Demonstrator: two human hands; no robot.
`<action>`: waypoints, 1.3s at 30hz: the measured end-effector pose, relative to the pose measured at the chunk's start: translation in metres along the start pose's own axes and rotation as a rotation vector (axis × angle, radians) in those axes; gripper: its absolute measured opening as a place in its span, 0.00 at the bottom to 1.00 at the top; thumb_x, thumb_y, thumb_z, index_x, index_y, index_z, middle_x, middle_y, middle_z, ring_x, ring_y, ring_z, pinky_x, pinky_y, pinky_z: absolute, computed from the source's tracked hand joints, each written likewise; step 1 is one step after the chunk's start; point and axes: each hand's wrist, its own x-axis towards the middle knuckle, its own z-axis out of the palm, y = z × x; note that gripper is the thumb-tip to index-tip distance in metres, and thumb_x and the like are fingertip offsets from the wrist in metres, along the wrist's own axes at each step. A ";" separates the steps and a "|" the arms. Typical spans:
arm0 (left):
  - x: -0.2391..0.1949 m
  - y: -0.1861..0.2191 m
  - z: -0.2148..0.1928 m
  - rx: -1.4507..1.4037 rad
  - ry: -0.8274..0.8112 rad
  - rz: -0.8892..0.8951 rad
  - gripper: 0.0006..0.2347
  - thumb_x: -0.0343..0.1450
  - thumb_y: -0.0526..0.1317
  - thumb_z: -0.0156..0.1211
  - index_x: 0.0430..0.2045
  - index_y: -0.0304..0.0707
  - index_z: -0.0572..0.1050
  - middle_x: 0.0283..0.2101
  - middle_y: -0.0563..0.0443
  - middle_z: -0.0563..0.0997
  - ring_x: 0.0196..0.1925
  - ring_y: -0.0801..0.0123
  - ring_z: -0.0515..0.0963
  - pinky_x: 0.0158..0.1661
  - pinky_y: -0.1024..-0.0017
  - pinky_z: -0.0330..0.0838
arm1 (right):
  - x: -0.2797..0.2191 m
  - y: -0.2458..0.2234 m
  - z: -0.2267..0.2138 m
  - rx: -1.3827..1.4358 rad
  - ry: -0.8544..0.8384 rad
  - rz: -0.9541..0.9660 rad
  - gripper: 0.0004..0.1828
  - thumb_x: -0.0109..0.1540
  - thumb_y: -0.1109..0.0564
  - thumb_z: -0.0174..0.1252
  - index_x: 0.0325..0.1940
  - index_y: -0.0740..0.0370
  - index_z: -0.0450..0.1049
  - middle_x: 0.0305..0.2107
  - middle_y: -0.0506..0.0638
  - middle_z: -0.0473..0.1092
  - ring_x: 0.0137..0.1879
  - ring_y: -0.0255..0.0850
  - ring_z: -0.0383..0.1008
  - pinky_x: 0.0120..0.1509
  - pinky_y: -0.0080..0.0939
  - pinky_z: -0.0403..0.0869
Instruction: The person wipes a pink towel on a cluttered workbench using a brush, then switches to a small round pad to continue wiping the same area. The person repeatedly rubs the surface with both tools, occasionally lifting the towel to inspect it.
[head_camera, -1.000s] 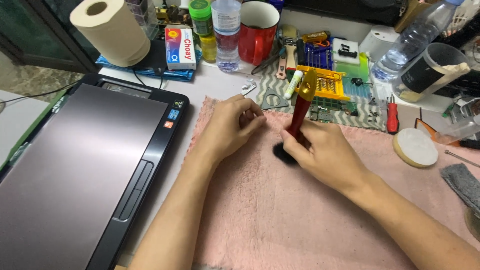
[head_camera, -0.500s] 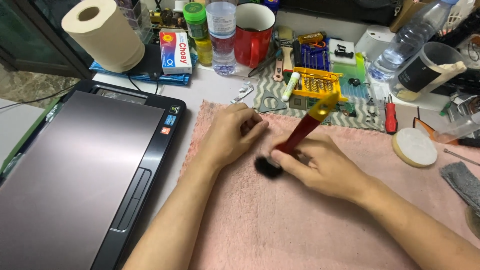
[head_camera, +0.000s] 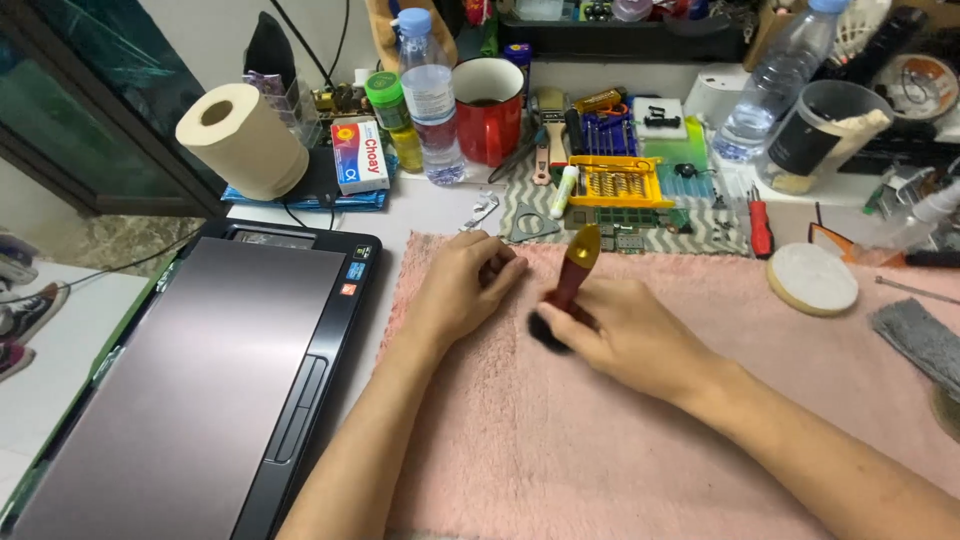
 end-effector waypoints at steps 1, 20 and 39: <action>-0.001 -0.002 0.001 0.001 -0.006 0.005 0.08 0.77 0.42 0.71 0.36 0.38 0.87 0.32 0.45 0.83 0.42 0.50 0.87 0.48 0.57 0.83 | -0.002 -0.006 -0.001 0.002 0.007 0.003 0.19 0.74 0.48 0.61 0.32 0.60 0.80 0.21 0.58 0.79 0.29 0.54 0.83 0.36 0.51 0.81; -0.018 0.036 -0.026 -0.034 -0.167 -0.140 0.16 0.69 0.48 0.81 0.50 0.50 0.90 0.48 0.42 0.83 0.59 0.41 0.81 0.65 0.46 0.75 | -0.022 -0.008 0.010 0.095 -0.002 0.018 0.20 0.76 0.46 0.59 0.35 0.57 0.83 0.24 0.55 0.81 0.32 0.51 0.83 0.38 0.49 0.83; -0.016 0.031 -0.024 -0.056 -0.173 -0.148 0.09 0.68 0.47 0.84 0.39 0.52 0.91 0.50 0.47 0.83 0.60 0.47 0.79 0.65 0.49 0.72 | -0.023 -0.002 0.012 0.052 -0.010 0.004 0.20 0.76 0.45 0.59 0.35 0.56 0.80 0.24 0.54 0.80 0.31 0.51 0.83 0.35 0.46 0.81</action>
